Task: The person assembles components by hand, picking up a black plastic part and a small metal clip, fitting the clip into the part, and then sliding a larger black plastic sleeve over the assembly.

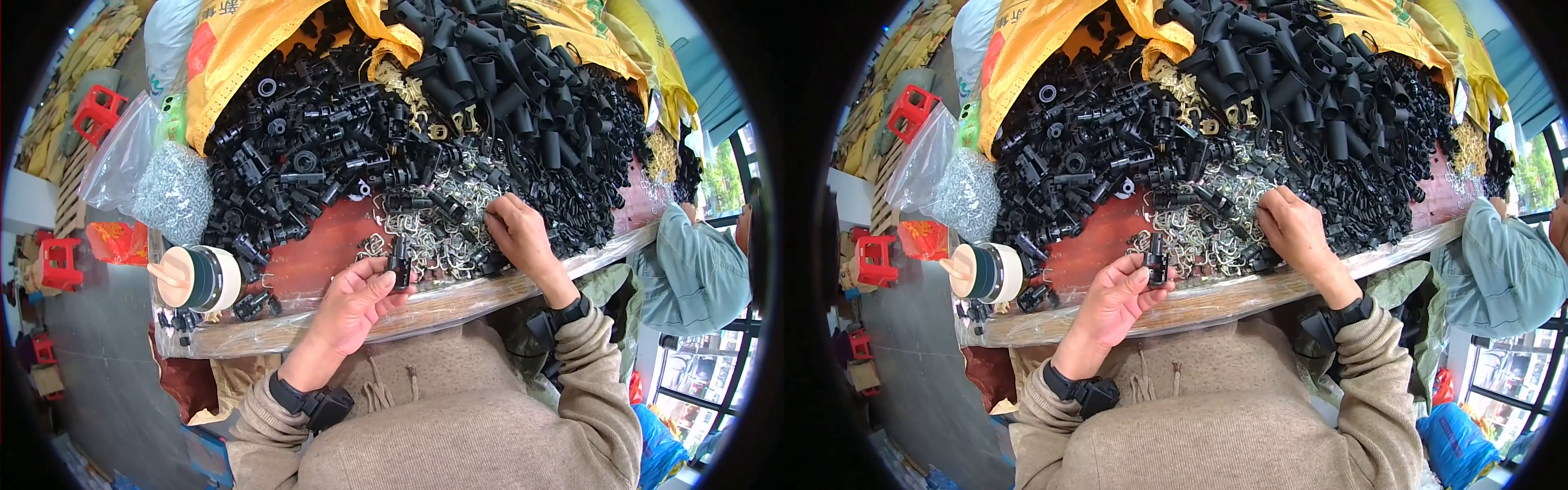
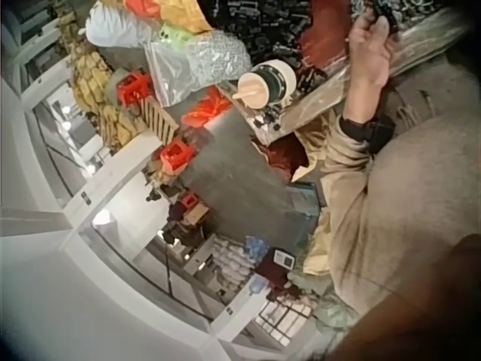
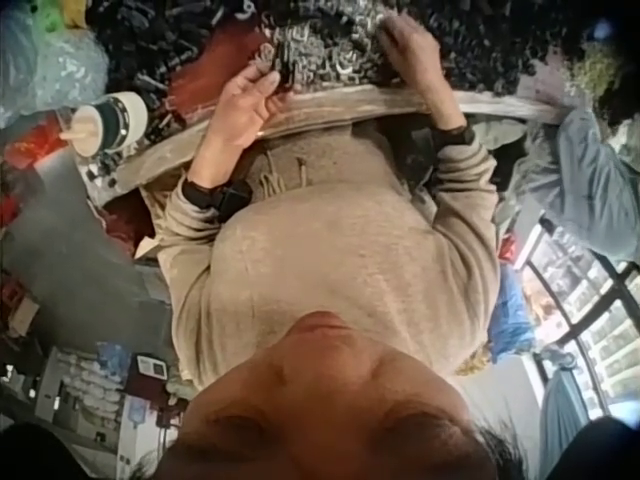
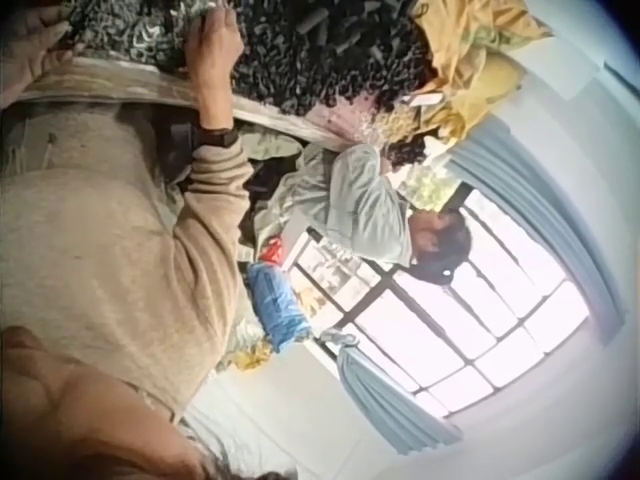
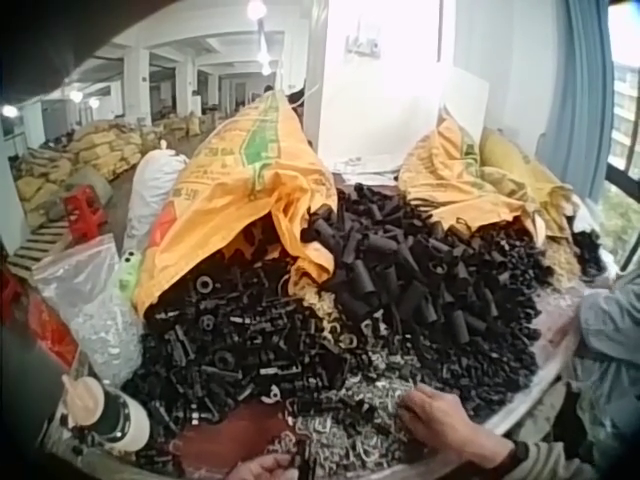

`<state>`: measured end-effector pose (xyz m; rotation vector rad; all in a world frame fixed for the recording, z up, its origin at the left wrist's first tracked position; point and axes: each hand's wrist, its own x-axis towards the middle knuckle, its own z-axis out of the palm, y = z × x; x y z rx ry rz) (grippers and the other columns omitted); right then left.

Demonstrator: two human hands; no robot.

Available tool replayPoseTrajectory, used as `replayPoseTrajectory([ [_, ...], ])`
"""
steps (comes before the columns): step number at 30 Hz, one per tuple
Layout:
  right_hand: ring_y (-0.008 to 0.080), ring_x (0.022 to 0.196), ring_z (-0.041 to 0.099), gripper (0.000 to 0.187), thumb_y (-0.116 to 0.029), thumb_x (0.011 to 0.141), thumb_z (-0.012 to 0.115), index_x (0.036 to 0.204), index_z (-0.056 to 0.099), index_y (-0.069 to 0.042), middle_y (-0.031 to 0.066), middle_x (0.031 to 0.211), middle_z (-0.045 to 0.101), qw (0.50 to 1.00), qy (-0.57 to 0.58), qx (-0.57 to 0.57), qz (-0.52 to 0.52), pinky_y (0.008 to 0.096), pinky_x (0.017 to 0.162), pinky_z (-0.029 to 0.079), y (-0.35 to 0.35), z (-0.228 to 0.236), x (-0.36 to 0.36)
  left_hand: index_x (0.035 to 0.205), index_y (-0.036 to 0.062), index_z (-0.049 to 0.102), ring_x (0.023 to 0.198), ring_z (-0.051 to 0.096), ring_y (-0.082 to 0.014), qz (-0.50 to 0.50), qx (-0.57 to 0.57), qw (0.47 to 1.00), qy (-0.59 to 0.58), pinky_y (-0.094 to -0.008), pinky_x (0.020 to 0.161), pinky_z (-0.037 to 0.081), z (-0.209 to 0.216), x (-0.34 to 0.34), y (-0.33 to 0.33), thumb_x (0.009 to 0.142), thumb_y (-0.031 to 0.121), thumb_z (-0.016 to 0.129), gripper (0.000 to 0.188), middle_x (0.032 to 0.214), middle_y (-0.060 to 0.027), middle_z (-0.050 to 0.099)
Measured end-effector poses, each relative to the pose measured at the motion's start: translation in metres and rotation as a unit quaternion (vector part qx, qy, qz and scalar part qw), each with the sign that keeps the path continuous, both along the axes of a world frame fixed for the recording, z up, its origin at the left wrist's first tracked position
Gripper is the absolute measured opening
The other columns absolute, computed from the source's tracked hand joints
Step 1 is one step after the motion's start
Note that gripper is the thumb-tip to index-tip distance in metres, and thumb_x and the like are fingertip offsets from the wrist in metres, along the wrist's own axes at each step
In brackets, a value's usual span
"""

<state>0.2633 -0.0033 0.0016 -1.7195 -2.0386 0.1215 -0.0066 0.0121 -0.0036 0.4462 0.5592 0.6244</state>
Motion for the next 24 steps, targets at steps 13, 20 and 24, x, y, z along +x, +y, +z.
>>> replayPoseTrajectory([
  [13,0.0038,0.045,0.041,0.005,-0.008,0.085,0.050,0.084,0.050,-0.003,0.0040,0.068,0.057,0.747,0.621,-0.231,-0.060,0.0145,0.040,0.029,-0.011,0.011,-0.019,0.105,0.0010,0.050,0.087,0.059,-0.0196,0.016,-0.002,1.000,-0.007,-0.0270,0.076,0.050,0.001,-0.001,-0.005,0.084,0.009,0.052,0.023,0.097,-0.0137,0.058],
  [20,0.0041,0.044,0.040,0.005,-0.007,0.085,0.049,0.084,0.050,-0.002,0.0038,0.068,0.056,0.766,0.592,-0.249,-0.036,0.0151,0.039,0.029,-0.013,0.010,-0.030,0.105,0.0011,0.050,0.087,0.059,-0.0198,0.012,0.004,1.000,-0.007,-0.0274,0.075,0.050,-0.002,0.000,-0.005,0.084,0.010,0.052,0.023,0.098,-0.0139,0.058],
  [24,0.0043,0.046,0.042,0.005,-0.006,0.084,0.048,0.088,0.050,-0.002,0.0024,0.065,0.054,0.779,0.571,-0.257,-0.021,0.0154,0.040,0.030,-0.013,0.010,-0.036,0.105,0.0010,0.050,0.086,0.059,-0.0192,0.013,0.001,1.000,-0.010,-0.0271,0.075,0.050,-0.002,0.000,-0.005,0.085,0.011,0.052,0.023,0.098,-0.0131,0.058],
])
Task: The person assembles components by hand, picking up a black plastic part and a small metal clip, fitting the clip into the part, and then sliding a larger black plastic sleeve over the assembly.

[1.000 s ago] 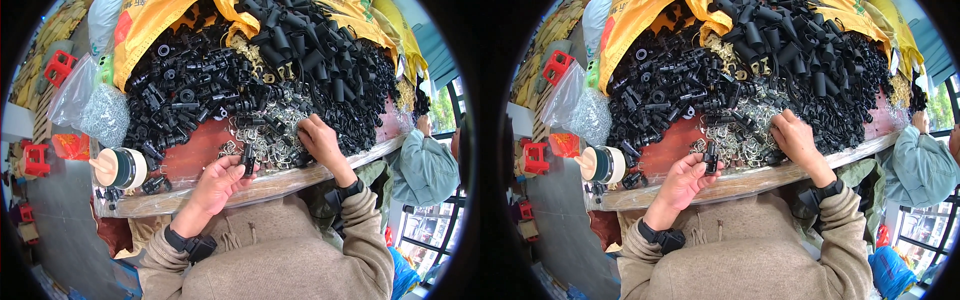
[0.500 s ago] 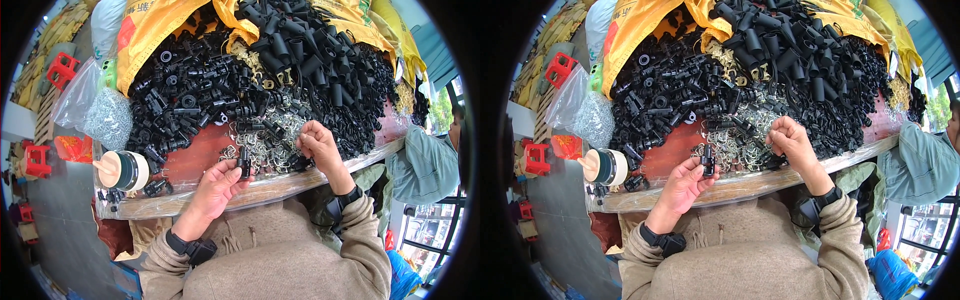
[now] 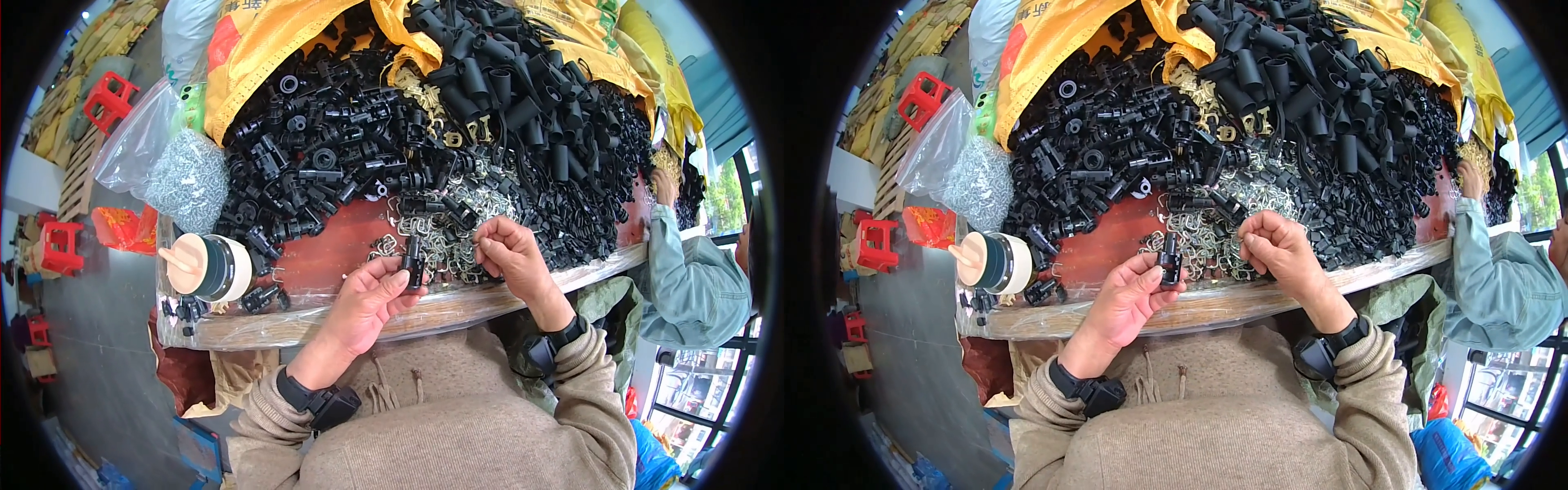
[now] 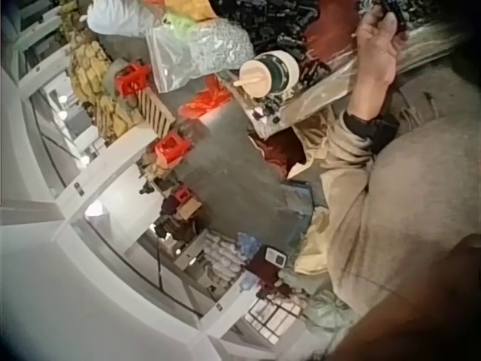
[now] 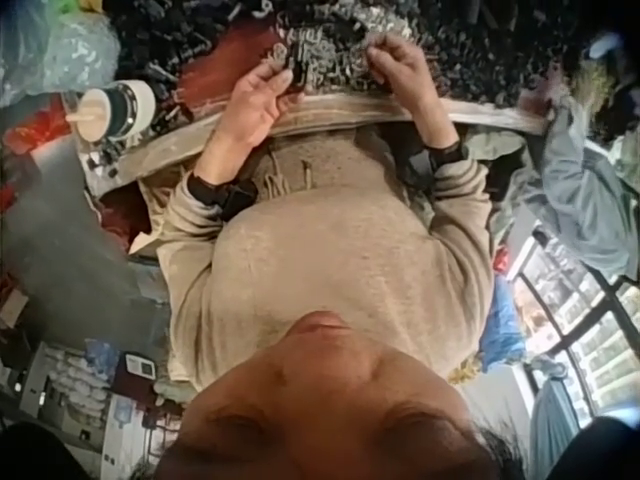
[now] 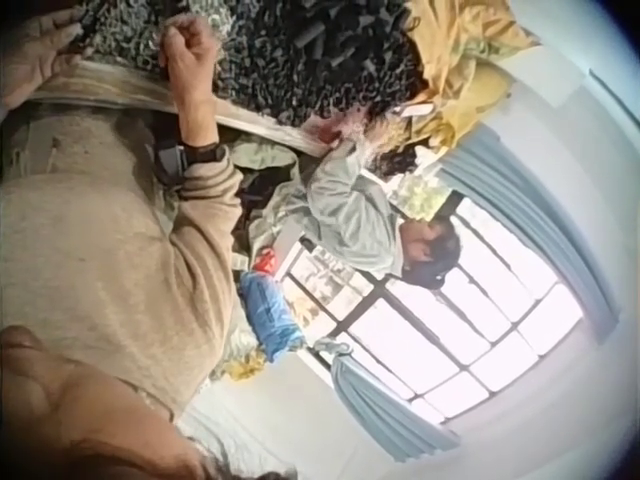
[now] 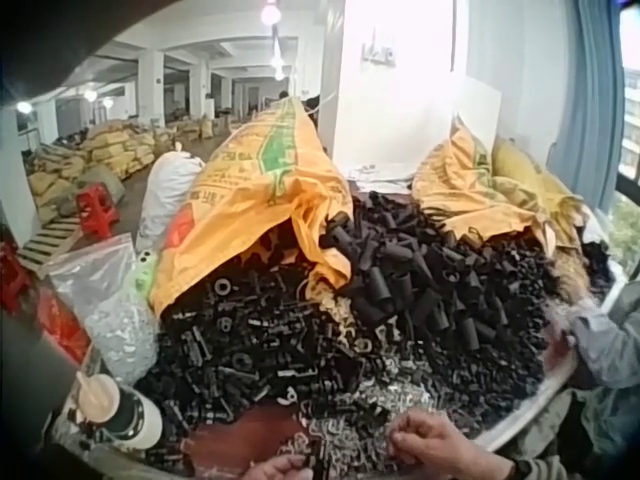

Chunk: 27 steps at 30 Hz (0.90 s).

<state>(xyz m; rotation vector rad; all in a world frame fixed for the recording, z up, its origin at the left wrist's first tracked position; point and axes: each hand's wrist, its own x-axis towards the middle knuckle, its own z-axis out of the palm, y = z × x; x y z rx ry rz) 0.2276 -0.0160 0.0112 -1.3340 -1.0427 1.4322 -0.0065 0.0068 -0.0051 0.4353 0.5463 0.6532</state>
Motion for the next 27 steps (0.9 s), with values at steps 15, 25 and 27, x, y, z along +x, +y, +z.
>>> replayPoseTrajectory([
  [15,0.0059,0.064,0.045,0.022,-0.006,0.085,0.047,0.104,0.037,-0.003,0.0023,0.076,0.051,0.985,-0.004,0.041,0.165,0.0187,0.058,0.036,-0.003,0.008,-0.028,0.107,0.0016,0.050,0.095,0.056,-0.0201,0.009,0.011,0.998,-0.055,-0.0304,0.083,0.046,0.003,0.007,0.000,0.085,0.012,0.052,0.025,0.100,-0.0124,0.058],
  [25,0.0045,0.067,0.045,0.017,-0.013,0.086,0.052,0.096,0.045,-0.001,0.0002,0.077,0.053,0.985,0.075,0.044,0.150,0.0183,0.057,0.036,-0.003,0.004,-0.037,0.108,0.0004,0.049,0.095,0.056,-0.0202,-0.012,0.012,0.994,-0.111,-0.0301,0.084,0.046,0.000,0.005,0.002,0.085,0.013,0.052,0.027,0.101,-0.0124,0.057],
  [27,0.0024,0.062,0.042,0.019,-0.018,0.086,0.052,0.090,0.049,0.000,-0.0035,0.070,0.051,0.986,0.027,0.087,0.137,0.0179,0.052,0.035,-0.007,0.000,-0.041,0.108,0.0003,0.049,0.095,0.056,-0.0202,-0.021,0.011,0.993,-0.117,-0.0298,0.084,0.047,0.000,0.004,0.002,0.085,0.013,0.052,0.027,0.100,-0.0125,0.057],
])
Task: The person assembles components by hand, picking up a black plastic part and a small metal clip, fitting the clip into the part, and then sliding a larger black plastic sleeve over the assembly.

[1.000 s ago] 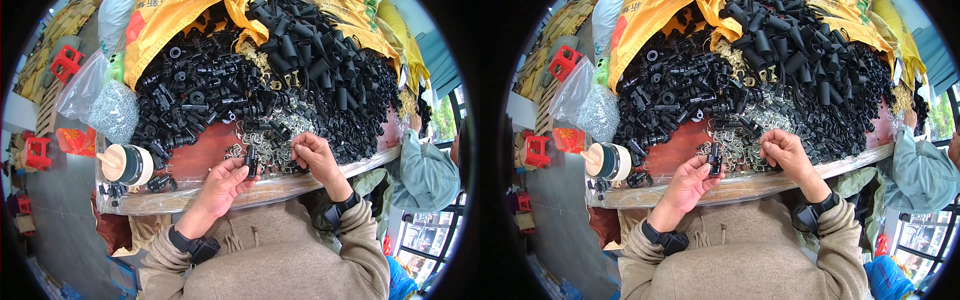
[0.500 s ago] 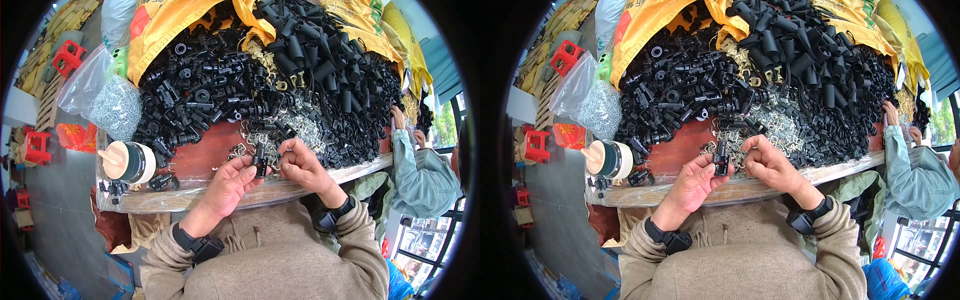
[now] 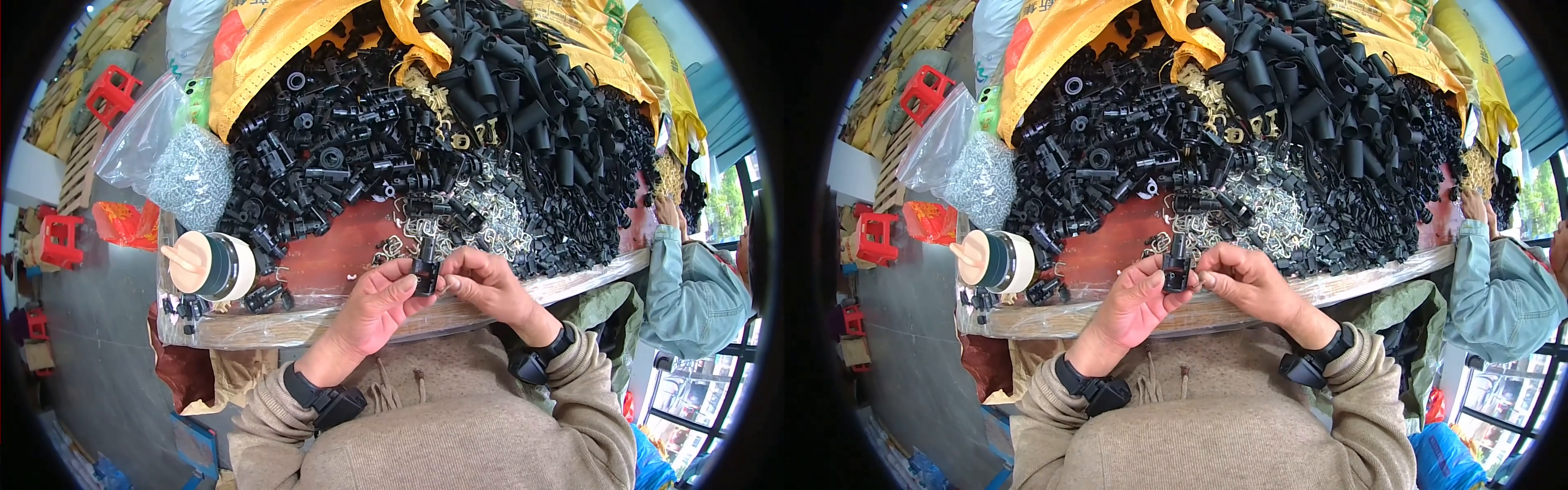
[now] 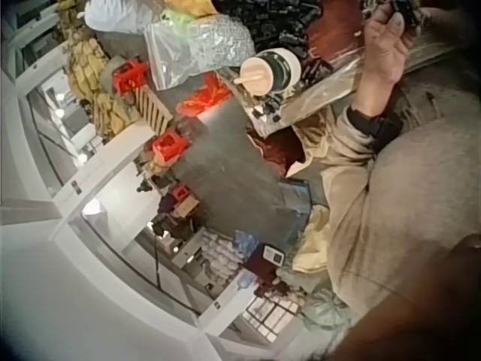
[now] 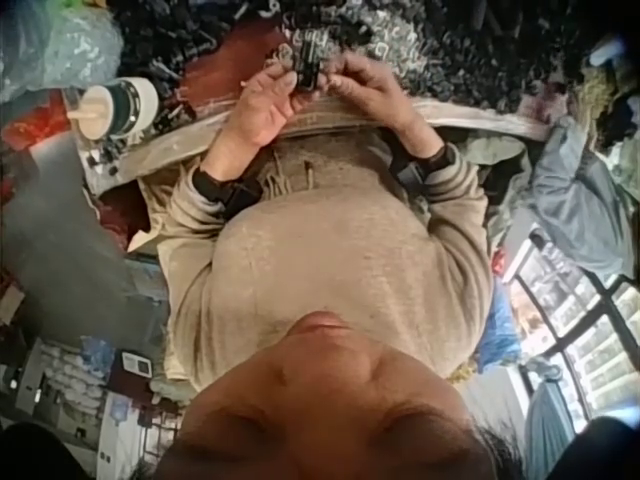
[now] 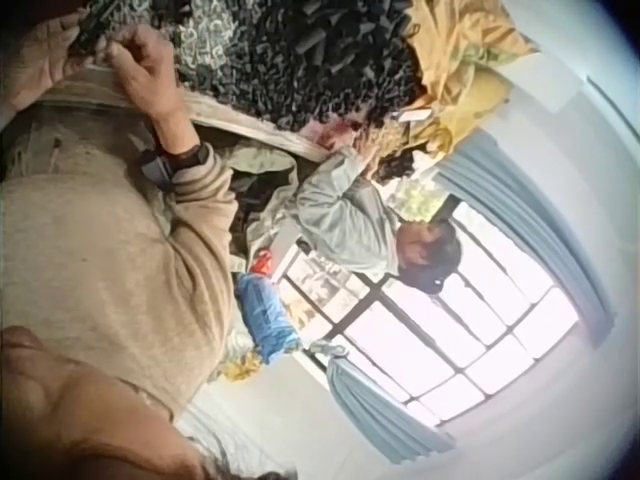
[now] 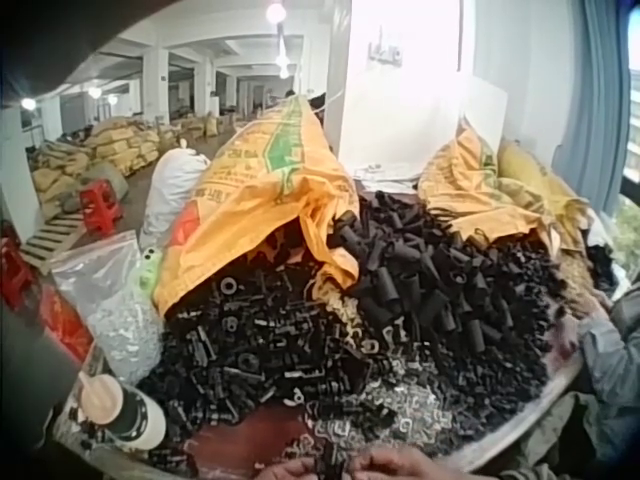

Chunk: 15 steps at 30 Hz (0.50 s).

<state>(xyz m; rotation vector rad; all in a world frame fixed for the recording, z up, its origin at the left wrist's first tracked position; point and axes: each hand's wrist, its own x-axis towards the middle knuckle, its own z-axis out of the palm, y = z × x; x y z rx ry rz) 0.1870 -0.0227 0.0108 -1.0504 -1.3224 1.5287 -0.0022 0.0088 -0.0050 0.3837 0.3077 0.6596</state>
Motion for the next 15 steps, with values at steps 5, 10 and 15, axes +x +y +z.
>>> replayPoseTrajectory([
  [5,0.0019,0.059,0.040,0.018,-0.018,0.085,0.054,0.081,0.052,-0.001,-0.0044,0.067,0.050,0.999,-0.014,0.014,-0.041,0.0187,0.050,0.034,-0.003,-0.002,-0.005,0.109,0.0003,0.048,0.094,0.057,-0.0201,-0.012,-0.023,1.000,-0.010,-0.0294,0.081,0.048,0.000,-0.001,0.000,0.085,0.013,0.051,0.028,0.100,-0.0125,0.058],
  [10,0.0029,0.055,0.040,0.014,-0.013,0.083,0.056,0.077,0.052,-0.001,-0.0027,0.063,0.049,0.990,-0.097,0.076,-0.069,0.0204,0.046,0.033,-0.004,0.009,-0.002,0.110,0.0010,0.048,0.089,0.059,-0.0199,-0.016,-0.035,0.999,0.012,-0.0276,0.074,0.050,0.001,-0.001,0.000,0.085,0.012,0.051,0.028,0.100,-0.0106,0.058],
  [15,0.0076,0.050,0.042,0.010,-0.007,0.077,0.059,0.075,0.052,-0.002,0.0010,0.060,0.047,0.964,-0.189,0.172,-0.078,0.0227,0.043,0.033,-0.001,0.019,-0.011,0.109,0.0016,0.049,0.083,0.060,-0.0191,0.002,-0.047,0.997,0.060,-0.0254,0.069,0.051,-0.001,0.002,-0.005,0.084,0.010,0.052,0.026,0.099,-0.0082,0.059],
])
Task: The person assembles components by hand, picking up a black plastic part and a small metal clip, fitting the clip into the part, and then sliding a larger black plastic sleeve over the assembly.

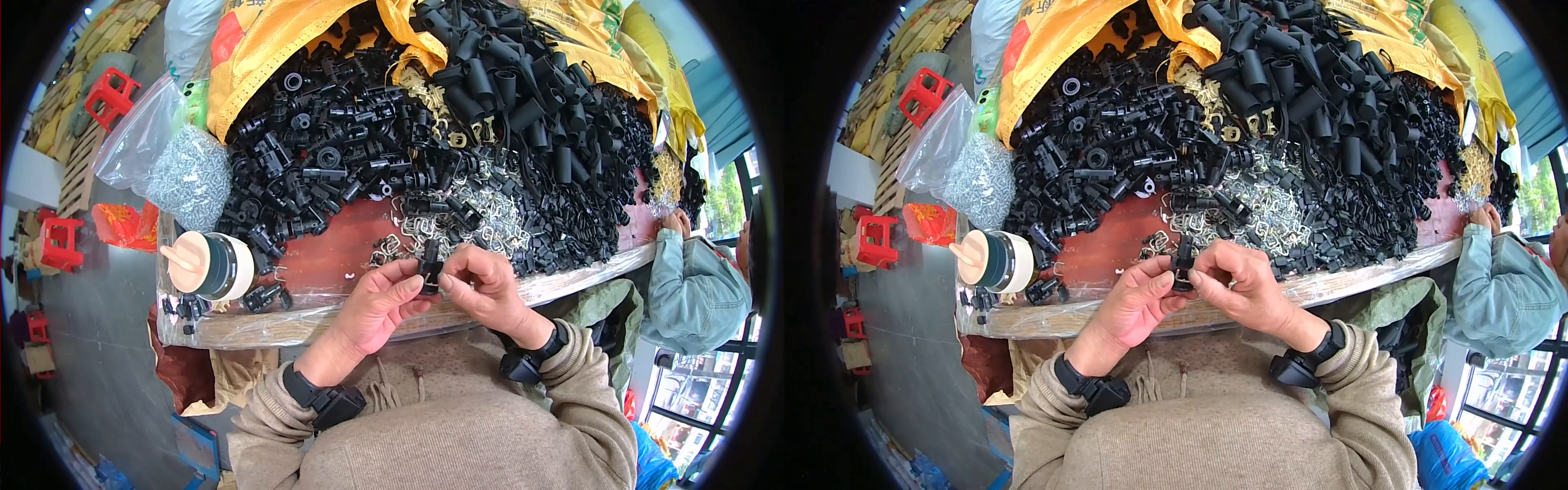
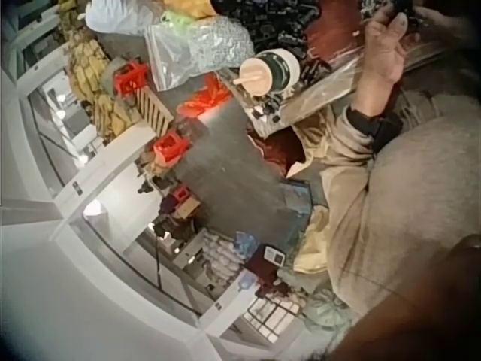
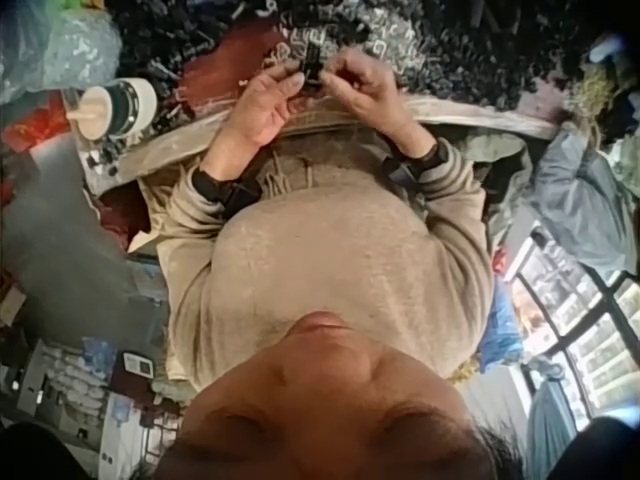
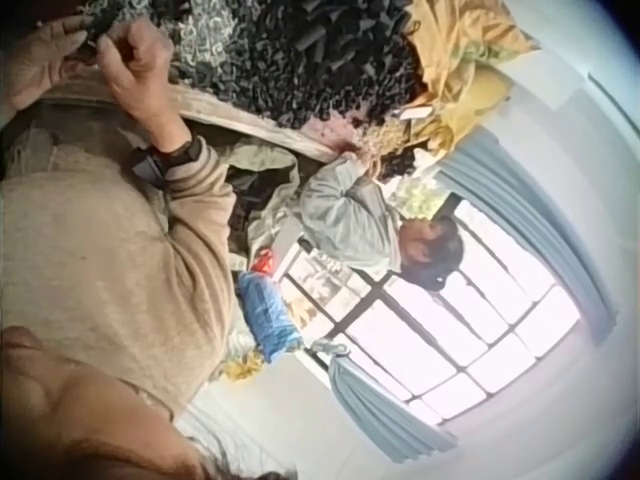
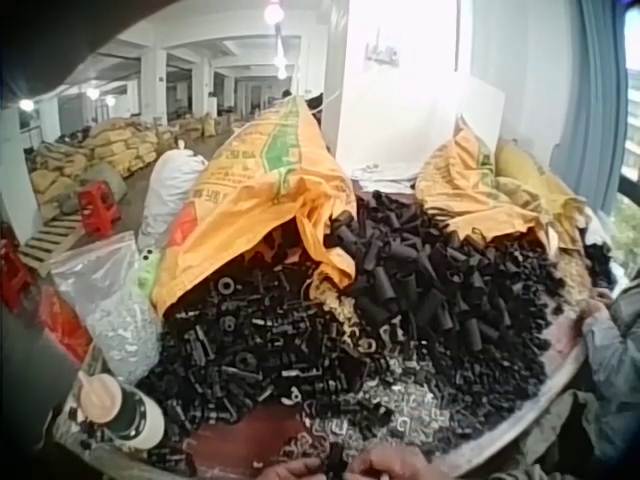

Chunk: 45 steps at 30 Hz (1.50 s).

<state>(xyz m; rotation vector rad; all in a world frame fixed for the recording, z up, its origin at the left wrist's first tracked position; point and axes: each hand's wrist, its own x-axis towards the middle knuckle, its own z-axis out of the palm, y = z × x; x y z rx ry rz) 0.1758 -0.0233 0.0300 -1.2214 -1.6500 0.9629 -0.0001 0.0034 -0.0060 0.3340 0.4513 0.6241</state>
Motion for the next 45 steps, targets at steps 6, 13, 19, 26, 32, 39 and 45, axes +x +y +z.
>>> replayPoseTrajectory([
  [6,0.0151,0.049,0.046,0.010,-0.003,0.073,0.062,0.074,0.051,-0.003,0.0043,0.060,0.046,0.994,-0.074,0.084,-0.016,0.0261,0.043,0.036,0.001,0.000,-0.004,0.107,0.0011,0.052,0.083,0.060,-0.0179,-0.023,-0.011,1.000,0.017,-0.0247,0.069,0.051,-0.001,-0.002,0.002,0.084,0.011,0.054,0.025,0.097,-0.0077,0.059],
  [13,0.0216,0.052,0.050,0.011,0.000,0.069,0.060,0.073,0.050,-0.003,0.0071,0.062,0.047,0.973,-0.177,0.147,0.023,0.0295,0.044,0.039,0.001,0.008,0.000,0.106,-0.0001,0.053,0.081,0.060,-0.0172,-0.041,0.005,0.997,0.059,-0.0231,0.067,0.051,0.002,0.000,0.001,0.083,0.012,0.055,0.026,0.095,-0.0076,0.060],
  [19,0.0206,0.049,0.048,0.016,0.001,0.066,0.063,0.073,0.050,-0.003,0.0068,0.060,0.047,0.955,-0.214,0.199,0.055,0.0295,0.043,0.037,-0.001,0.006,0.002,0.106,-0.0008,0.053,0.080,0.060,-0.0164,-0.051,0.047,0.992,0.102,-0.0230,0.068,0.050,0.009,0.002,-0.001,0.084,0.010,0.053,0.025,0.094,-0.0081,0.060],
  [26,0.0087,0.052,0.046,0.018,-0.006,0.071,0.066,0.074,0.049,-0.004,0.0016,0.064,0.046,0.993,-0.091,-0.069,0.025,0.0227,0.044,0.035,-0.005,0.006,0.005,0.106,-0.0009,0.054,0.079,0.061,-0.0158,-0.047,0.053,0.992,0.107,-0.0228,0.069,0.050,0.007,-0.002,-0.001,0.082,0.009,0.055,0.025,0.094,-0.0085,0.060],
  [32,0.0048,0.059,0.043,0.016,-0.009,0.074,0.066,0.078,0.052,-0.003,-0.0019,0.067,0.047,0.952,0.116,-0.263,0.109,0.0197,0.049,0.034,0.013,-0.002,0.024,0.106,-0.0009,0.053,0.080,0.061,-0.0166,-0.059,0.063,0.991,0.106,-0.0231,0.069,0.050,0.012,-0.006,0.001,0.081,0.008,0.056,0.027,0.094,-0.0099,0.060],
  [39,0.0165,0.065,0.052,0.012,-0.007,0.074,0.060,0.083,0.055,-0.001,0.0066,0.071,0.052,0.962,-0.258,0.089,-0.004,0.0260,0.060,0.042,0.106,0.006,0.068,0.106,-0.0006,0.053,0.080,0.061,-0.0184,-0.006,0.037,0.996,0.076,-0.0246,0.068,0.052,0.000,-0.012,0.003,0.081,0.007,0.055,0.026,0.095,-0.0119,0.060],
  [45,0.0334,0.074,0.054,0.016,-0.019,0.079,0.051,0.082,0.057,-0.004,0.0131,0.079,0.054,0.887,-0.441,0.093,-0.106,0.0404,0.064,0.044,0.145,-0.030,0.083,0.105,-0.0004,0.053,0.081,0.061,-0.0188,0.001,0.027,0.998,0.050,-0.0250,0.068,0.052,-0.001,-0.009,0.003,0.082,0.008,0.055,0.024,0.096,-0.0124,0.059],
])
